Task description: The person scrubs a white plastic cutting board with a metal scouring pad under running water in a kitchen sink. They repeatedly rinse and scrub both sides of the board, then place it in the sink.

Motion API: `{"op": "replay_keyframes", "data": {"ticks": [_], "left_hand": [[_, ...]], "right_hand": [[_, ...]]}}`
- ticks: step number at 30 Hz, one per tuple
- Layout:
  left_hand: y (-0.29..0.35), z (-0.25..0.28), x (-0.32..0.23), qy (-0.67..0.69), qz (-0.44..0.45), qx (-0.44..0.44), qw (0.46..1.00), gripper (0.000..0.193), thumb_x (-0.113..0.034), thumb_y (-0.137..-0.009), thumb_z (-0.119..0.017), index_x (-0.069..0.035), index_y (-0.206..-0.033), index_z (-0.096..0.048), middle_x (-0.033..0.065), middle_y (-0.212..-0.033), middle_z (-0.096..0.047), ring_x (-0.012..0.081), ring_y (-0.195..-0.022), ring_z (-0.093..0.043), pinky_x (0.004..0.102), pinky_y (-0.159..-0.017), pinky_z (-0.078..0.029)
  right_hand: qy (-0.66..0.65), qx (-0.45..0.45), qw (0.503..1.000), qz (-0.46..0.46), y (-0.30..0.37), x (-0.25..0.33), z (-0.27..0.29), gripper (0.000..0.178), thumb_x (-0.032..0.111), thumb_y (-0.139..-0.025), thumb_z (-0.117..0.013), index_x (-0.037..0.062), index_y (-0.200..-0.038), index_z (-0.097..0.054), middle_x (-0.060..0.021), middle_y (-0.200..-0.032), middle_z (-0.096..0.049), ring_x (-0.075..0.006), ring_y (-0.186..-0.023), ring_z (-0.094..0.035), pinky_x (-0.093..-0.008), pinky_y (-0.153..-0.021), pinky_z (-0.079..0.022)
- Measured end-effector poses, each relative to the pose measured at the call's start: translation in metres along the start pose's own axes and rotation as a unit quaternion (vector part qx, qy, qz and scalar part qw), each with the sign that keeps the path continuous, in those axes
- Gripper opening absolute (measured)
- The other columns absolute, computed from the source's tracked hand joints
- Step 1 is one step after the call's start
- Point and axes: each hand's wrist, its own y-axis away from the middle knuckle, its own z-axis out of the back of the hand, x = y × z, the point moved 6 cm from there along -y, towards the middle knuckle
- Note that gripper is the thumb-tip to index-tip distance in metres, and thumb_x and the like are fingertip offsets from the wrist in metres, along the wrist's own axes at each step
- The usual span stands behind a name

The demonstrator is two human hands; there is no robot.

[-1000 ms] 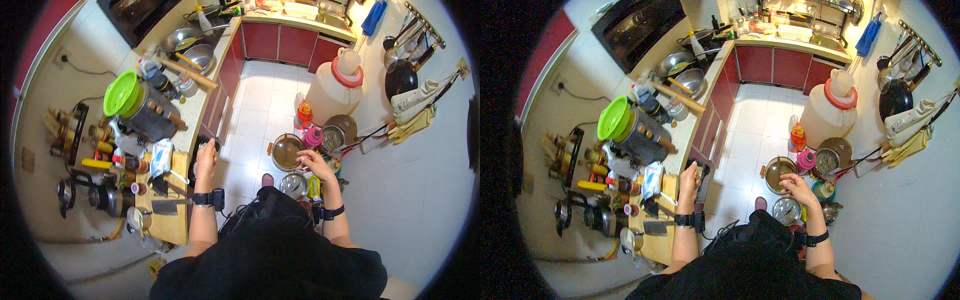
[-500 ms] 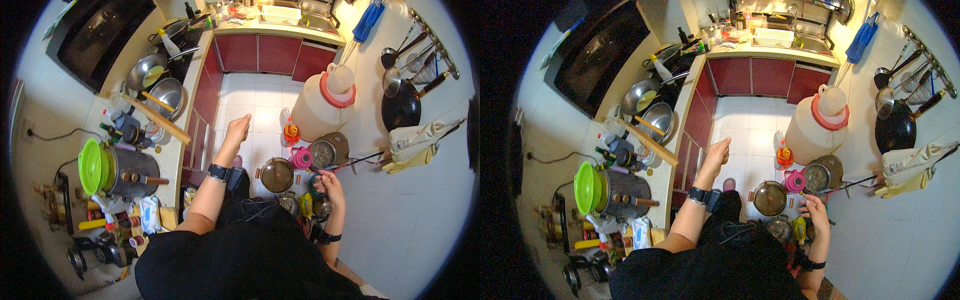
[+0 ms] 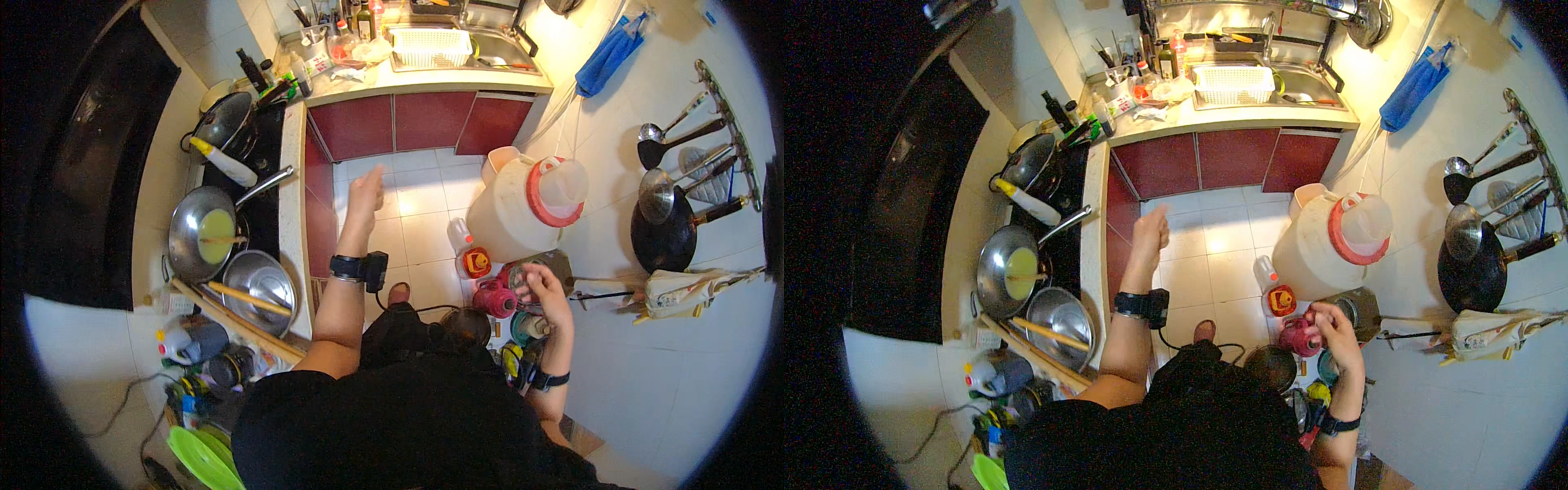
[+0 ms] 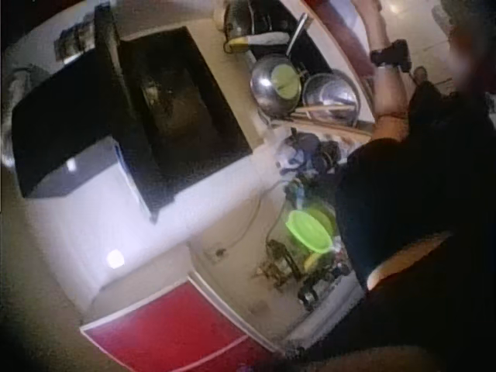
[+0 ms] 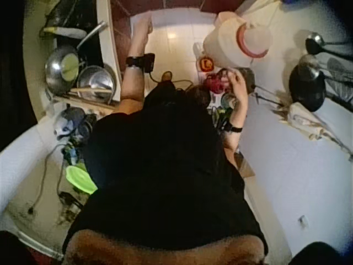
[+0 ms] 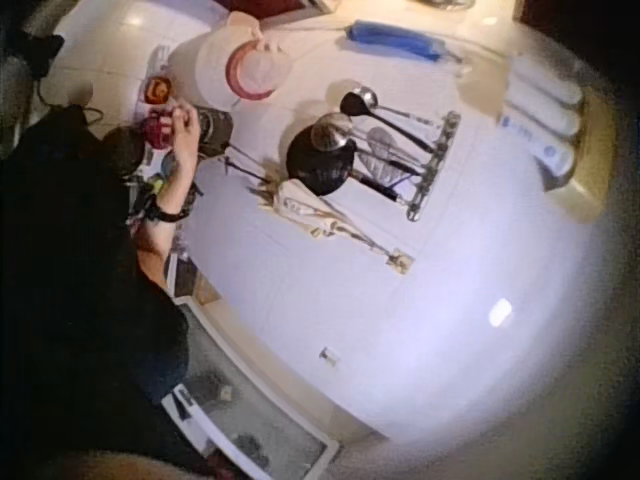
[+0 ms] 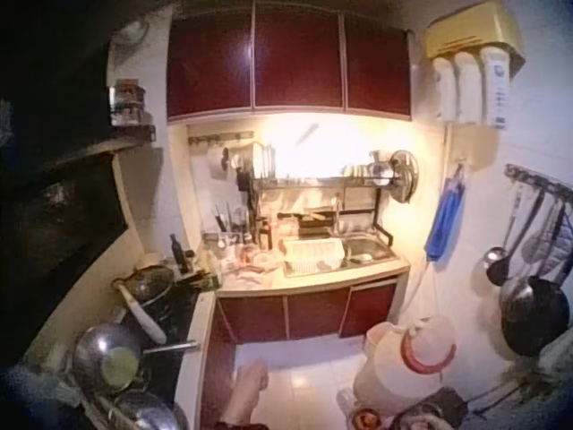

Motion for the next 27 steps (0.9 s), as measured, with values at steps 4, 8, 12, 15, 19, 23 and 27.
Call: {"op": "replay_keyframes", "data": {"ticks": [4, 8, 12, 15, 19, 23, 27], "left_hand": [[-0.053, 0.04, -0.009, 0.04, 0.009, -0.02, 0.999, 0.039, -0.035, -0.101, -0.062, -0.021, -0.069, -0.044, -0.0107, -0.057, -0.032, 0.0027, -0.045, -0.024, 0.024, -0.041, -0.016], [-0.077, 0.063, -0.003, 0.036, 0.052, -0.038, 0.997, 0.041, -0.034, -0.101, -0.062, -0.021, -0.067, -0.042, -0.01, -0.056, -0.031, 0.0031, -0.045, -0.023, 0.0242, -0.041, -0.017], [-0.097, 0.085, -0.006, 0.023, 0.051, -0.065, 0.996, 0.041, -0.033, -0.1, -0.062, -0.021, -0.066, -0.042, -0.0094, -0.057, -0.032, 0.0032, -0.044, -0.023, 0.0245, -0.041, -0.017], [-0.119, 0.102, -0.012, 0.021, 0.053, -0.112, 0.992, 0.041, -0.033, -0.1, -0.062, -0.02, -0.066, -0.042, -0.0089, -0.057, -0.034, 0.0032, -0.044, -0.025, 0.0246, -0.041, -0.017], [-0.157, 0.103, -0.026, 0.024, 0.03, -0.139, 0.989, 0.042, -0.032, -0.101, -0.062, -0.02, -0.066, -0.042, -0.0085, -0.057, -0.035, 0.0036, -0.045, -0.028, 0.0243, -0.041, -0.017], [-0.208, 0.069, -0.04, 0.008, 0.031, -0.149, 0.988, 0.045, -0.034, -0.101, -0.062, -0.02, -0.064, -0.041, -0.0083, -0.055, -0.034, 0.004, -0.043, -0.027, 0.0241, -0.041, -0.018], [-0.273, 0.018, -0.055, -0.031, 0.03, -0.136, 0.99, 0.047, -0.036, -0.101, -0.062, -0.02, -0.063, -0.04, -0.0088, -0.054, -0.034, 0.0037, -0.042, -0.026, 0.024, -0.04, -0.017]], "right_hand": [[0.045, 0.027, 0.999, 0.007, -0.064, 0.05, -0.032, 0.034, 0.022, -0.105, -0.056, 0.0037, -0.134, -0.055, -0.0072, -0.114, -0.067, -0.0124, -0.088, -0.067, -0.0259, -0.072, -0.053], [0.056, 0.034, 0.998, 0.003, -0.109, 0.071, -0.051, 0.035, 0.022, -0.105, -0.056, 0.0037, -0.135, -0.056, -0.0067, -0.111, -0.065, -0.0129, -0.087, -0.067, -0.0258, -0.072, -0.053], [0.057, 0.048, 0.997, -0.006, -0.156, 0.084, -0.065, 0.036, 0.025, -0.105, -0.057, 0.0054, -0.134, -0.057, -0.0052, -0.111, -0.065, -0.0132, -0.087, -0.067, -0.0258, -0.071, -0.053], [0.044, 0.059, 0.997, -0.024, -0.199, 0.098, -0.072, 0.037, 0.028, -0.105, -0.056, 0.0072, -0.135, -0.057, -0.0057, -0.113, -0.067, -0.0132, -0.089, -0.068, -0.0257, -0.073, -0.053], [0.081, 0.089, 0.993, 0.017, -0.274, 0.129, -0.071, 0.038, 0.028, -0.104, -0.057, 0.0076, -0.136, -0.056, -0.0059, -0.113, -0.068, -0.0134, -0.089, -0.069, -0.0253, -0.073, -0.053], [0.072, 0.098, 0.992, 0.025, -0.353, 0.156, -0.052, 0.038, 0.028, -0.104, -0.057, 0.0075, -0.137, -0.055, -0.0073, -0.117, -0.068, -0.0144, -0.091, -0.069, -0.0261, -0.074, -0.054], [0.026, 0.083, 0.996, 0.031, -0.42, 0.178, -0.015, 0.039, 0.028, -0.104, -0.057, 0.0071, -0.137, -0.055, -0.0081, -0.118, -0.068, -0.0151, -0.091, -0.07, -0.0266, -0.075, -0.054]]}}
